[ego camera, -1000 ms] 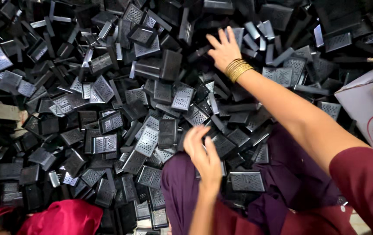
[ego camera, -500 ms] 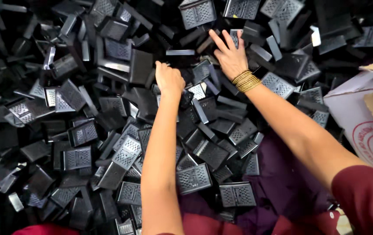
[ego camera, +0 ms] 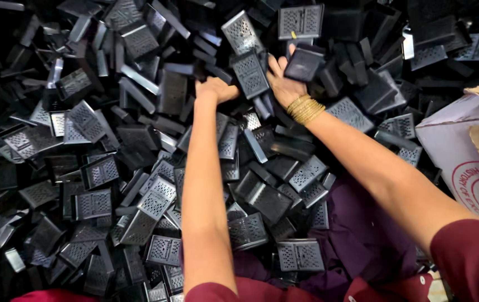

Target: The person sits on the floor among a large pile of black perforated plastic boxes, picks up one box at a time, opens and closes its hinged lid, and places it back onto the pile. A second worker nearby handles the same boxes.

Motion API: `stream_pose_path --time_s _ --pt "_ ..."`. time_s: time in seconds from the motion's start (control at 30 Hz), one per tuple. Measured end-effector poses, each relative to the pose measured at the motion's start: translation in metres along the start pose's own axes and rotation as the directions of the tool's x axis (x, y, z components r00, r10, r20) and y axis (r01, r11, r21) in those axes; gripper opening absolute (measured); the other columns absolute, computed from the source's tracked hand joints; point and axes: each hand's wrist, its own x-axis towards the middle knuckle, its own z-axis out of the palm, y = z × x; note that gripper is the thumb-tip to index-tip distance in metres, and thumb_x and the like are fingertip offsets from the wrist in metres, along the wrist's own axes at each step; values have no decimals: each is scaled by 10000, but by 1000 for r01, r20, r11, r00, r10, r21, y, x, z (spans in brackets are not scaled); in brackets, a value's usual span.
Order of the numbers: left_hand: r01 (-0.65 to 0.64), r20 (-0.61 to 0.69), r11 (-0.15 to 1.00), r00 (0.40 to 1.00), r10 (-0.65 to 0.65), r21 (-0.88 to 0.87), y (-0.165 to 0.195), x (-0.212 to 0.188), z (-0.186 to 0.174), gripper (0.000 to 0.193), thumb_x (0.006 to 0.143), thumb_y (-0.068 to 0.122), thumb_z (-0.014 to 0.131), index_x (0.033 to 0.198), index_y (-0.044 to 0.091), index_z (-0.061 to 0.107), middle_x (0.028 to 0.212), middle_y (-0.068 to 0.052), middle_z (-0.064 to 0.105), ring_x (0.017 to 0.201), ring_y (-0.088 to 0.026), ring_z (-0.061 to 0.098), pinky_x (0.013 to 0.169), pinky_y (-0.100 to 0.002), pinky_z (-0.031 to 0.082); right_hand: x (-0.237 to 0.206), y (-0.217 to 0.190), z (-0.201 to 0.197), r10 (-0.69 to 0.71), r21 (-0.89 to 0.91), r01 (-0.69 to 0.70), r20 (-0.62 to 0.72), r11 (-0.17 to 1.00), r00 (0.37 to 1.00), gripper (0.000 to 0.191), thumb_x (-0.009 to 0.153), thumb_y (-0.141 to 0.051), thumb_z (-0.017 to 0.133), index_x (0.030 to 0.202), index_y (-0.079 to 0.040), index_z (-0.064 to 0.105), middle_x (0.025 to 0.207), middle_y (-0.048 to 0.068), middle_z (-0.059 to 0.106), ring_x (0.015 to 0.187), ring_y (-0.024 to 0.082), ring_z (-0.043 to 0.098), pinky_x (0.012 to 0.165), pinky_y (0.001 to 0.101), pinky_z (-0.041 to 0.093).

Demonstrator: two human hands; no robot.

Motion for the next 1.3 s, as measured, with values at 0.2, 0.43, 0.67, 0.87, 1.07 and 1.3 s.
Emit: stream_pose_path --time_s 0.2,0.43,0.67,0.87,1.07,1.3 --pt "193 68 927 981 -181 -321 32 -36 -18 989 836 843 397 1466 87 488 1530 -193 458 1452 -331 398 1242 -548 84 -3 -11 6 158 550 -399 433 733 887 583 930 -386 567 1434 -92 564 1526 338 321 1295 583 396 1093 649 293" --pt "103 -93 870 982 -167 -483 46 -46 -2 815 782 596 559 1381 46 608 1505 -221 499 1463 -367 406 1227 -602 64 -13 -15 -5 51 724 -261 298 639 953 421 907 -265 580 1286 -85 620 1284 235 501 1161 479 508 975 591 396" --pt "-302 -240 828 948 209 -472 47 -53 49 904 740 625 652 1350 -20 479 1264 -256 682 1297 -381 584 1102 -619 307 -62 2 -40 -242 990 -142 141 12 960 302 883 -178 597 1162 -76 651 1056 179 612 1022 413 582 887 492 467" --pt "-385 -293 832 914 282 -399 60 -182 94 589 875 395 651 1332 76 461 1102 -193 708 1122 -406 668 1003 -512 497 -101 2 -31 -481 923 -12 212 384 851 274 791 -179 667 1054 -101 668 846 145 652 845 362 654 780 451 505" --pt "-582 -557 739 758 341 -339 77 -320 121 560 942 195 641 1428 -2 447 1247 -215 642 1414 -417 420 1142 -570 248 -221 -24 -75 -455 916 166 21 366 890 198 925 -95 576 1118 -76 618 1177 128 637 1071 380 613 913 485 491" --pt "-580 -611 588 772 175 -564 47 -389 149 347 1019 112 547 1345 9 606 1427 -214 607 1423 -368 516 1176 -440 381 -255 -10 -122 -314 976 79 -12 202 949 214 867 29 534 1046 -60 608 1176 116 693 1131 301 675 988 392 534"
